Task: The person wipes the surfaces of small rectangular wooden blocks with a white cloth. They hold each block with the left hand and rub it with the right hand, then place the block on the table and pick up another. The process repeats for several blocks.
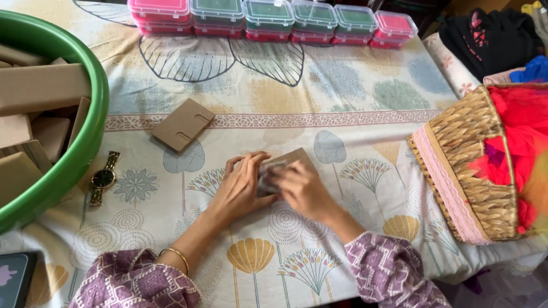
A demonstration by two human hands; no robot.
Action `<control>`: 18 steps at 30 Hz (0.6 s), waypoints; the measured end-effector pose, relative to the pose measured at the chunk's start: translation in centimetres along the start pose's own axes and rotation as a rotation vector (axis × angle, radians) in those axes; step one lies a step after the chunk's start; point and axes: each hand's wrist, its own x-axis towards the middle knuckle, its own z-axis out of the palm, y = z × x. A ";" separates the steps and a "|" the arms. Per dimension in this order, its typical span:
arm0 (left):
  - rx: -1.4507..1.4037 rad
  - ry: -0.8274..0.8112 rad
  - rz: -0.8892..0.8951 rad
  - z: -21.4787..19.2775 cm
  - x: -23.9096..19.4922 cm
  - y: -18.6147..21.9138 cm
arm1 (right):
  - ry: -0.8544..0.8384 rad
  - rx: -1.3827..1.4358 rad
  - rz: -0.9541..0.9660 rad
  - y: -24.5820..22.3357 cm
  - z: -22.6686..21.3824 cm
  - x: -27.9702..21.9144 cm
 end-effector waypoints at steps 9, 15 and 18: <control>0.046 0.018 0.028 -1.0 0.2 0.6 | 0.087 -0.157 0.044 2.5 -1.4 0.7; 0.058 0.036 0.025 -0.2 0.4 0.3 | 0.033 -0.008 -0.141 0.6 0.2 0.8; 0.048 0.023 0.033 -0.4 0.1 0.4 | 0.027 -0.114 0.057 3.2 -1.6 0.6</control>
